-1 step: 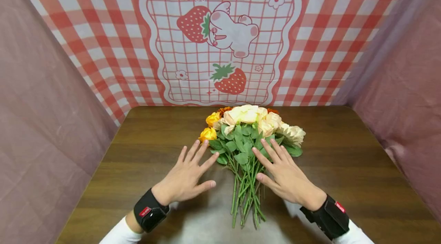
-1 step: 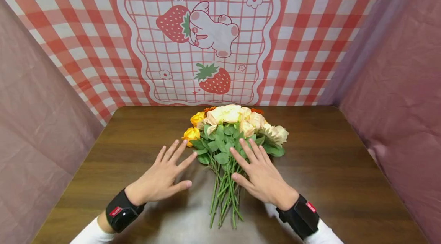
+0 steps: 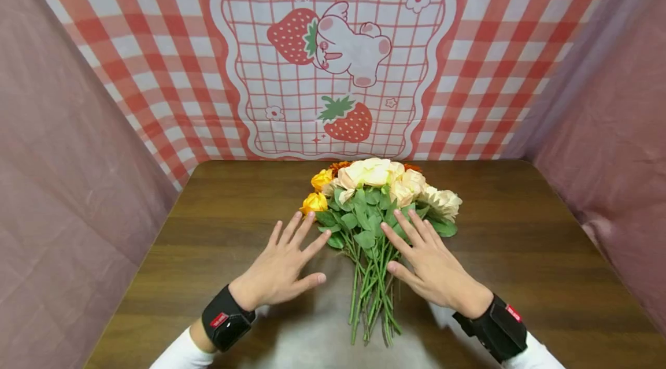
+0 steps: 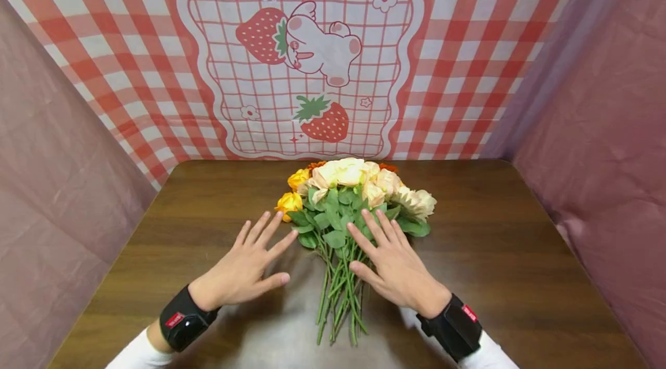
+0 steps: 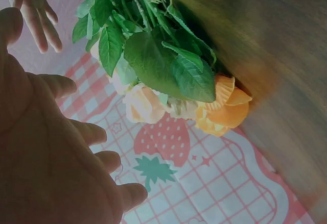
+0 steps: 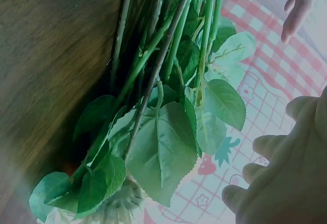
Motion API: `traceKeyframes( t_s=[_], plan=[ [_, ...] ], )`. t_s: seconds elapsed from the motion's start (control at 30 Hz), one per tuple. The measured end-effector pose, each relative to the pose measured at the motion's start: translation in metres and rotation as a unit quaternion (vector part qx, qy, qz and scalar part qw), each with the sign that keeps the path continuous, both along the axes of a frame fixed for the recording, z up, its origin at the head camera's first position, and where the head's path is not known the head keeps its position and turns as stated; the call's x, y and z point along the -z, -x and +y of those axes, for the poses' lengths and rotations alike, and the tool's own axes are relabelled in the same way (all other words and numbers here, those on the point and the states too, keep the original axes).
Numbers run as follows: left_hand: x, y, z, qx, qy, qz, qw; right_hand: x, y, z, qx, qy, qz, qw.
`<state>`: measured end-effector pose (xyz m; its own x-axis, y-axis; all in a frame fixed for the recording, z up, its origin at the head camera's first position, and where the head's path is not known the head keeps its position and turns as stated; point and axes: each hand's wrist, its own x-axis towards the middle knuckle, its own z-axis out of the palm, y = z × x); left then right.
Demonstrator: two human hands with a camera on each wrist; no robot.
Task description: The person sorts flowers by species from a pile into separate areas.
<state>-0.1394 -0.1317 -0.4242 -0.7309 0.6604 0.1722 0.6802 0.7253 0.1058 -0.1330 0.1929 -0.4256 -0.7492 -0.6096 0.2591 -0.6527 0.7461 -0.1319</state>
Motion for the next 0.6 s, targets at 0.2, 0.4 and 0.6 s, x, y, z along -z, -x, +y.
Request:
traceKeyframes(
  t_s=[0.2, 0.4, 0.6],
  plan=[
    [0.0034, -0.0014, -0.0025, 0.002, -0.010, 0.000, 0.9999, 0.0002, 0.0013, -0.0047, -0.006, -0.004, 0.005, 1.0000],
    [0.0062, 0.0002, -0.0023, -0.003, -0.021, -0.004, 0.9998, -0.0001, 0.0028, -0.0081, -0.008, 0.003, 0.010, 0.9999],
    [0.0100, -0.0017, -0.0012, -0.001, -0.014, -0.010, 0.9998, 0.0044, -0.0039, -0.0102, -0.006, -0.001, 0.000, 1.0000]
  ],
)
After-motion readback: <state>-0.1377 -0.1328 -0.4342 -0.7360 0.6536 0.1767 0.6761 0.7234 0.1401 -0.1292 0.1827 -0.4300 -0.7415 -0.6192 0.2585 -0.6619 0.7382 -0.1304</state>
